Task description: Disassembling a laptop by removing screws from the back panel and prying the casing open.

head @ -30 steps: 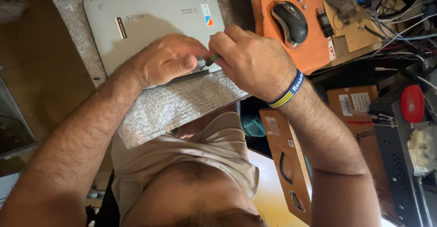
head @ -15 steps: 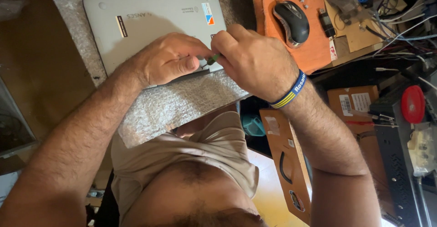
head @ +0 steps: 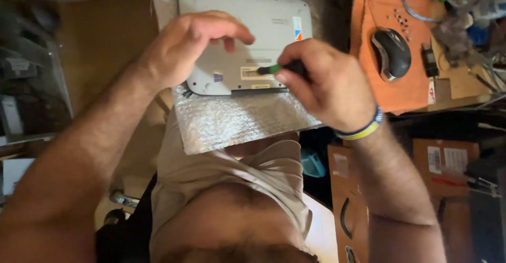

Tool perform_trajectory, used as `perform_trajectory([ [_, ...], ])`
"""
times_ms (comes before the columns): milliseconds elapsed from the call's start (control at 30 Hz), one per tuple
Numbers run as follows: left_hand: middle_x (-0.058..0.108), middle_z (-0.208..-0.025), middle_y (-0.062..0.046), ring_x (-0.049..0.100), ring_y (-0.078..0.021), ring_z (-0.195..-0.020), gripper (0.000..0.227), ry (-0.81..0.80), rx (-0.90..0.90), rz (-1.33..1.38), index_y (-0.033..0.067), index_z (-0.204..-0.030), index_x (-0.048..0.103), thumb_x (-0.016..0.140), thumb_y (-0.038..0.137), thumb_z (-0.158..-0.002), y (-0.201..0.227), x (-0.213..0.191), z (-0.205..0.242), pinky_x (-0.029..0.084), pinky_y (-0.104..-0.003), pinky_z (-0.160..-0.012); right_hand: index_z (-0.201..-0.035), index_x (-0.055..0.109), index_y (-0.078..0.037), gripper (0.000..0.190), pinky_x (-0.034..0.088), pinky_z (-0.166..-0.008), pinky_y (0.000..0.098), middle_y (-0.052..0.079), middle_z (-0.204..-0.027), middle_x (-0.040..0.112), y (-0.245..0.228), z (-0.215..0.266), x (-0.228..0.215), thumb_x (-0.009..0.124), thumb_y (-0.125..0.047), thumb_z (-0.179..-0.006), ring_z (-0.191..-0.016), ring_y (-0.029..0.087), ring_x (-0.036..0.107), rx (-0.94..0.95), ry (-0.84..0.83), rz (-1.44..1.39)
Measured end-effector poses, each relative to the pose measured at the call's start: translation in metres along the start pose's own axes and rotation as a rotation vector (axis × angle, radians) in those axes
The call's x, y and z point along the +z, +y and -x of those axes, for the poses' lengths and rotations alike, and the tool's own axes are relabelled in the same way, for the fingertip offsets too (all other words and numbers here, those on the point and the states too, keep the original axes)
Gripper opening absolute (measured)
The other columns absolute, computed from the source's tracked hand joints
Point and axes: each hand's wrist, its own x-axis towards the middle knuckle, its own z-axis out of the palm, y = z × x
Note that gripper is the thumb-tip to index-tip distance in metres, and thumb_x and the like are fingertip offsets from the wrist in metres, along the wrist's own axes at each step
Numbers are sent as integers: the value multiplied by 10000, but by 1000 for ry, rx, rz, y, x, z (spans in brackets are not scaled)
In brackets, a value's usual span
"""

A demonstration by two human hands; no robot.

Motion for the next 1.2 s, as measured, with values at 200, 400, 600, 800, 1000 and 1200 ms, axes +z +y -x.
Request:
perform_trajectory([
  [200, 691, -1188, -264, 659, -325, -1049, 932, 114, -83, -99, -101, -1218, 661, 103, 632, -1077, 12, -11, 53, 514, -388, -869, -1150, 537, -27, 294, 533, -661, 407, 116, -1003, 694, -13, -25, 42, 553, -315, -1092, -774, 292, 684, -63, -9, -114],
  [400, 700, -1093, -242, 681, -294, -930, 924, 117, -107, -59, -111, -1218, 655, 108, 619, -1069, 5, -6, 76, 552, -374, -809, -1132, 522, -80, 297, 508, -547, 449, 77, -889, 692, -18, -41, 63, 532, -373, -1086, -700, 299, 679, -6, -99, 0],
  [600, 687, -1111, -192, 648, -257, -905, 794, 156, -212, -5, -67, -1212, 669, 206, 561, -1063, 14, -3, 86, 528, -338, -727, -1126, 518, -99, 288, 508, -522, 501, 74, -928, 697, -31, -52, 64, 552, -380, -1074, -711, 319, 683, 10, -133, 66],
  [800, 704, -1155, -186, 663, -248, -923, 742, 156, -204, 18, -37, -1222, 668, 256, 558, -1058, 9, -1, 92, 560, -344, -805, -1099, 532, -109, 278, 507, -494, 519, 69, -891, 706, -41, -59, 70, 632, -362, -1043, -693, 338, 676, 44, -166, 144],
  [1000, 704, -1052, -106, 663, -223, -954, 231, 136, -215, -170, 24, -1200, 711, 539, 22, -1045, 26, 0, 75, 523, -332, -851, -833, 503, -139, 608, 424, -344, 442, 18, -565, 559, -46, -66, 74, 571, -703, -1049, -428, 264, 577, -9, 32, 598],
  [1200, 656, -857, -83, 614, -226, -778, 177, 91, -143, -255, 11, -933, 661, 644, 148, -1042, 10, 5, 72, 520, -356, -714, -1003, 512, -106, 430, 507, -384, 481, 55, -779, 632, -49, -77, 67, 644, -513, -1045, -598, 305, 632, -85, -239, 385],
])
